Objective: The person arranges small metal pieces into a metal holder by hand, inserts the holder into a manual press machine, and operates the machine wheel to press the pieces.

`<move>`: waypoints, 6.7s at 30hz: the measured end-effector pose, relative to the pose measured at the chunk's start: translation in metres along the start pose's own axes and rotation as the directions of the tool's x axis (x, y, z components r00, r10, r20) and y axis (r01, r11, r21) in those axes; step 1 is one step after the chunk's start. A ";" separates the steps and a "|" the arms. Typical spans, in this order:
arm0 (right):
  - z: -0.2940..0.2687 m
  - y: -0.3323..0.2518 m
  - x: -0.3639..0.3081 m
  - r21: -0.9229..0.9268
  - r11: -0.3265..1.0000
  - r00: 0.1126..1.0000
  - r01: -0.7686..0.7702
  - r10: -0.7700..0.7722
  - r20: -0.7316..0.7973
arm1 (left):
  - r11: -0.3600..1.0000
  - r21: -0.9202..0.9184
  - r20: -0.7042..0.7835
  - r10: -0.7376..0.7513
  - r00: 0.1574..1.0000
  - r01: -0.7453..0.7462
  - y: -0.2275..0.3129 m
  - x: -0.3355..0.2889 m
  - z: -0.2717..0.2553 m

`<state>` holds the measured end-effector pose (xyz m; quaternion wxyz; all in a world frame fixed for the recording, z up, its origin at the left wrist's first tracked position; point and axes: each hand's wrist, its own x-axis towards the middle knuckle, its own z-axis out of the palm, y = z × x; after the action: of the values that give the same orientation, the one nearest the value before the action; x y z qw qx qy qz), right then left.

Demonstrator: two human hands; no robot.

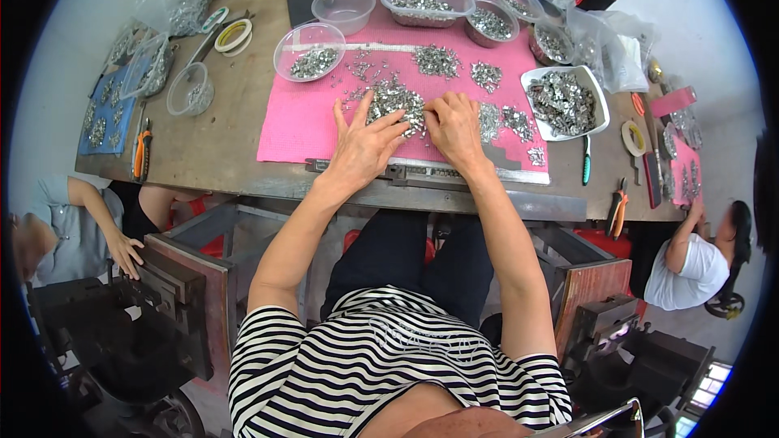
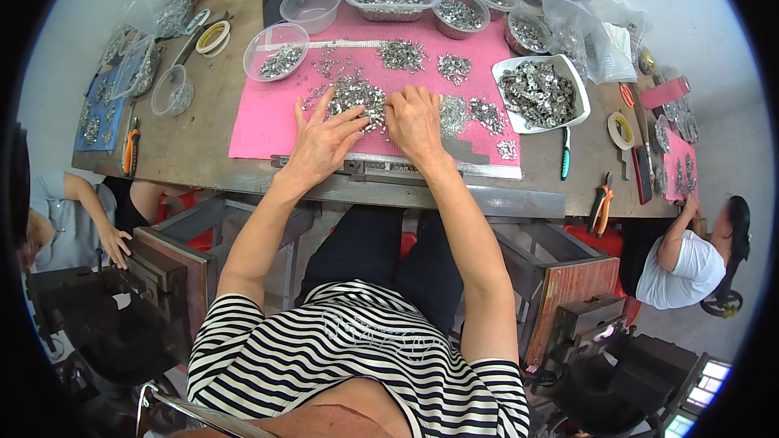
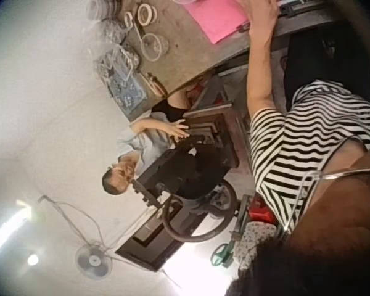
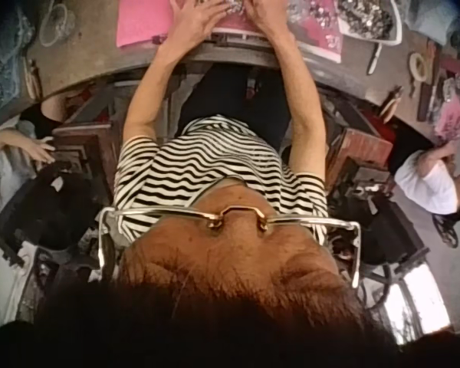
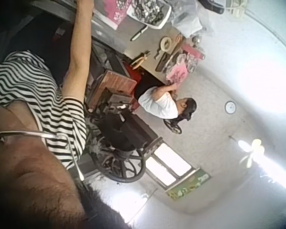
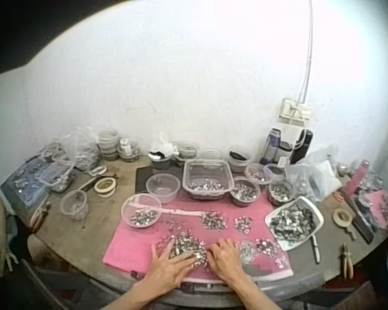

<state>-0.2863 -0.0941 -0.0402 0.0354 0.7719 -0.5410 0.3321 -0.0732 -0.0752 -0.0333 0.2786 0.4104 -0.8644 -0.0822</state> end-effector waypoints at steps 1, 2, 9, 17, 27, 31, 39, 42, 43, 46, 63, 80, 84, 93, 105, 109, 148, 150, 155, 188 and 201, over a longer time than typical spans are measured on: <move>0.000 0.001 0.001 0.028 1.000 1.000 -0.012 0.011 0.014 | 1.000 0.000 0.001 0.000 1.000 0.000 0.000 0.000 0.000; 0.000 0.002 0.001 0.029 1.000 1.000 -0.013 0.012 0.014 | 1.000 -0.012 -0.004 -0.017 1.000 0.017 0.000 0.001 0.001; -0.018 0.005 -0.005 0.117 0.992 0.999 -0.047 0.046 0.007 | 0.999 -0.041 -0.200 -0.016 0.980 0.008 -0.002 0.007 0.007; -0.059 -0.002 -0.030 0.092 0.995 0.977 -0.044 0.023 0.213 | 1.000 -0.011 -0.205 0.018 0.979 -0.021 0.000 0.026 0.015; -0.086 -0.010 -0.054 0.241 0.967 0.975 -0.088 0.034 0.219 | 0.998 0.054 -0.096 0.043 0.994 -0.038 0.003 0.038 0.009; -0.090 -0.014 -0.065 0.275 0.957 0.970 -0.096 0.028 0.241 | 0.998 0.019 -0.125 0.060 0.990 -0.058 0.003 0.039 0.012; -0.083 -0.018 -0.072 0.176 0.984 0.979 0.017 -0.052 0.196 | 0.992 -0.058 -0.017 0.112 0.994 -0.113 0.027 0.026 0.011; -0.083 -0.013 -0.069 0.268 0.963 0.981 -0.034 -0.019 0.195 | 0.990 -0.083 0.026 0.120 0.992 -0.118 0.024 0.024 0.011; -0.083 -0.010 -0.067 0.264 0.964 0.981 -0.031 -0.021 0.192 | 0.988 -0.100 0.045 0.125 0.991 -0.120 0.024 0.025 0.011; -0.080 0.008 -0.053 0.187 0.974 0.992 -0.129 0.128 0.015 | 0.986 -0.126 0.051 0.114 0.992 -0.106 0.024 0.026 0.011; -0.009 0.001 0.002 0.033 0.999 0.998 0.029 -0.031 0.063 | 0.993 -0.111 -0.007 0.044 0.999 -0.044 0.014 0.011 0.004; -0.031 -0.020 -0.019 0.479 0.869 0.976 -0.123 0.017 0.219 | 0.990 -0.141 -0.042 0.004 0.999 -0.010 0.011 0.007 0.007; -0.034 -0.009 -0.023 0.162 0.985 0.995 -0.052 0.036 0.098 | 0.987 -0.161 -0.049 0.003 0.999 -0.011 0.013 0.006 0.004; -0.043 -0.039 -0.040 0.250 0.968 0.974 0.011 -0.068 0.218 | 0.985 -0.170 -0.149 -0.060 0.987 0.035 0.011 0.000 -0.002; -0.077 -0.004 -0.107 0.402 0.843 0.858 -0.358 0.466 -0.215 | 0.949 -0.278 -0.151 0.108 0.983 -0.147 0.064 0.002 0.024; -0.075 -0.007 -0.115 0.392 0.845 0.847 -0.364 0.475 -0.238 | 0.955 -0.223 -0.140 0.167 0.976 -0.196 0.072 0.004 0.032; -0.057 -0.030 -0.100 0.133 0.978 0.973 -0.163 0.181 -0.141 | 0.990 0.041 0.133 0.128 0.983 -0.134 0.040 0.011 0.019; -0.057 -0.028 -0.102 0.157 0.975 0.973 -0.157 0.180 -0.143 | 0.983 0.132 0.209 0.095 0.973 -0.124 0.032 0.011 0.015; -0.058 -0.030 -0.100 0.193 0.968 0.967 -0.159 0.193 -0.169 | 0.994 0.084 0.208 0.046 0.977 -0.064 0.024 0.003 0.006; -0.049 0.015 -0.040 0.031 0.983 0.982 -0.181 0.183 -0.044 | 0.977 -0.206 0.120 0.082 0.989 -0.056 0.014 0.097 0.037; -0.040 0.024 -0.004 -0.078 0.963 0.885 -0.258 0.268 0.381 | 0.982 0.013 0.398 0.166 0.902 -0.186 0.017 0.137 0.045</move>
<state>-0.3266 -0.0843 -0.0183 -0.1081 0.7414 -0.6408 0.1677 -0.1790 -0.1711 -0.0081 0.0943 0.3127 -0.9380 -0.1159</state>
